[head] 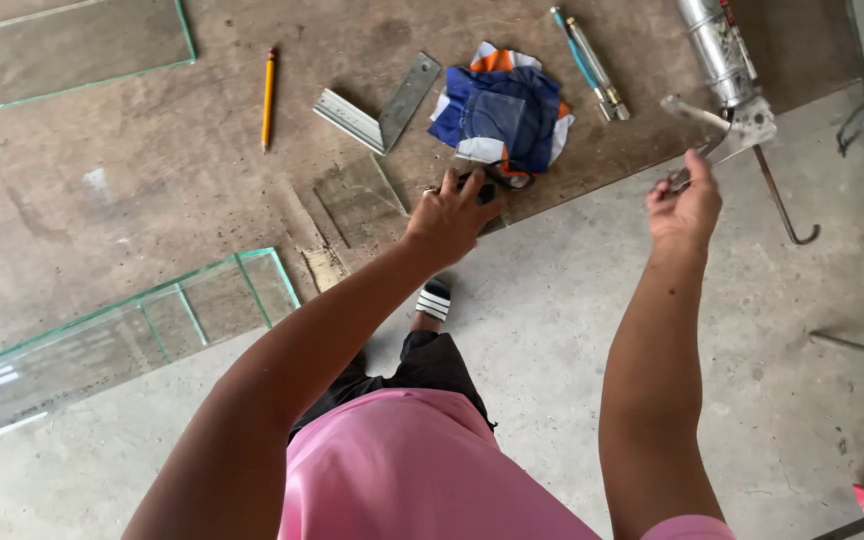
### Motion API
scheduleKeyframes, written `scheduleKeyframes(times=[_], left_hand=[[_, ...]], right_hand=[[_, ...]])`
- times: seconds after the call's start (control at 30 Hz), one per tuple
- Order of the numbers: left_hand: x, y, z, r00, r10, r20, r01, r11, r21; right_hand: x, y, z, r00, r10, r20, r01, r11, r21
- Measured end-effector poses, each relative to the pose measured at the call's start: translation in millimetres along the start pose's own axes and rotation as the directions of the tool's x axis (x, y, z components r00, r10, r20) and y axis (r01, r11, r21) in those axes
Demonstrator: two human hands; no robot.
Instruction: Assembling a glass structure by applying sealant to glass panels and positioning them as dividers.
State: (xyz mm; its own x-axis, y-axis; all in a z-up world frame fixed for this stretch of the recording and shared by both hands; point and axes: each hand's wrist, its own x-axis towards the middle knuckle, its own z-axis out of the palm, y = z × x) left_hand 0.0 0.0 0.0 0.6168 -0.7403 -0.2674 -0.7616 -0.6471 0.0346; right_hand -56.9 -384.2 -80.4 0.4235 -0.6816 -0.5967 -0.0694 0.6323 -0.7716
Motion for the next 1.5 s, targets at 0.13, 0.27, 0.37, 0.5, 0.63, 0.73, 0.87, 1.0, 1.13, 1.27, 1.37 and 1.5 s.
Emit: scheduleKeyframes(times=[0.13, 0.27, 0.37, 0.5, 0.63, 0.73, 0.87, 1.0, 1.13, 1.27, 1.37, 1.5], left_hand=[[3.9, -6.9, -13.7, 0.987, 0.072, 0.142, -0.067, 0.997, -0.039], [7.5, -9.4, -13.9, 0.983, 0.109, 0.148, -0.108, 0.994, -0.016], [14.1, -16.4, -12.1, 0.979, 0.134, 0.152, -0.137, 0.991, 0.010], [20.6, -20.9, -2.3, 0.980, 0.162, 0.113, -0.162, 0.987, -0.012], [19.0, -26.3, -7.5, 0.969, 0.237, 0.076, -0.238, 0.971, 0.013], [13.8, -27.8, -19.7, 0.961, 0.257, 0.103, -0.260, 0.965, 0.020], [4.1, -38.8, -24.9, 0.954, 0.285, -0.093, -0.297, 0.942, -0.157], [-9.9, -40.9, -28.3, 0.925, 0.323, -0.200, -0.365, 0.902, -0.230], [-12.7, -31.5, -9.7, 0.897, 0.382, -0.221, -0.424, 0.884, -0.196], [-9.4, -22.9, 6.2, 0.896, 0.385, -0.222, -0.406, 0.912, -0.055], [-7.0, -20.4, 13.3, 0.907, 0.372, -0.198, -0.379, 0.925, 0.007], [-3.6, -26.3, 31.3, 0.866, 0.402, -0.296, -0.406, 0.913, 0.053]], right_hand=[[-76.4, -63.0, 49.1, 0.966, 0.256, 0.037, -0.229, 0.779, 0.583], [-44.6, -55.8, 39.0, 0.946, 0.171, 0.276, -0.323, 0.588, 0.741], [-43.6, -38.4, 28.8, 0.963, 0.051, 0.266, -0.246, 0.578, 0.778], [-120.1, -10.7, -5.3, 0.934, -0.171, 0.312, -0.156, 0.592, 0.791], [-204.6, 20.0, -55.1, 0.673, -0.367, 0.642, -0.061, 0.838, 0.542], [-282.5, 55.1, -74.4, 0.602, -0.443, 0.664, -0.072, 0.798, 0.598], [-420.7, 114.5, -90.5, 0.786, -0.475, 0.396, 0.164, 0.778, 0.606], [-492.2, 186.2, -130.5, 0.771, -0.548, 0.323, 0.223, 0.709, 0.669], [-522.8, 215.0, -142.3, 0.849, -0.480, 0.221, 0.225, 0.706, 0.671], [-519.0, 235.3, -143.1, 0.867, -0.446, 0.224, 0.188, 0.708, 0.681], [-511.9, 245.1, -142.3, 0.877, -0.427, 0.221, 0.160, 0.692, 0.704], [-505.0, 248.4, -138.9, 0.899, -0.392, 0.194, 0.146, 0.688, 0.711]])
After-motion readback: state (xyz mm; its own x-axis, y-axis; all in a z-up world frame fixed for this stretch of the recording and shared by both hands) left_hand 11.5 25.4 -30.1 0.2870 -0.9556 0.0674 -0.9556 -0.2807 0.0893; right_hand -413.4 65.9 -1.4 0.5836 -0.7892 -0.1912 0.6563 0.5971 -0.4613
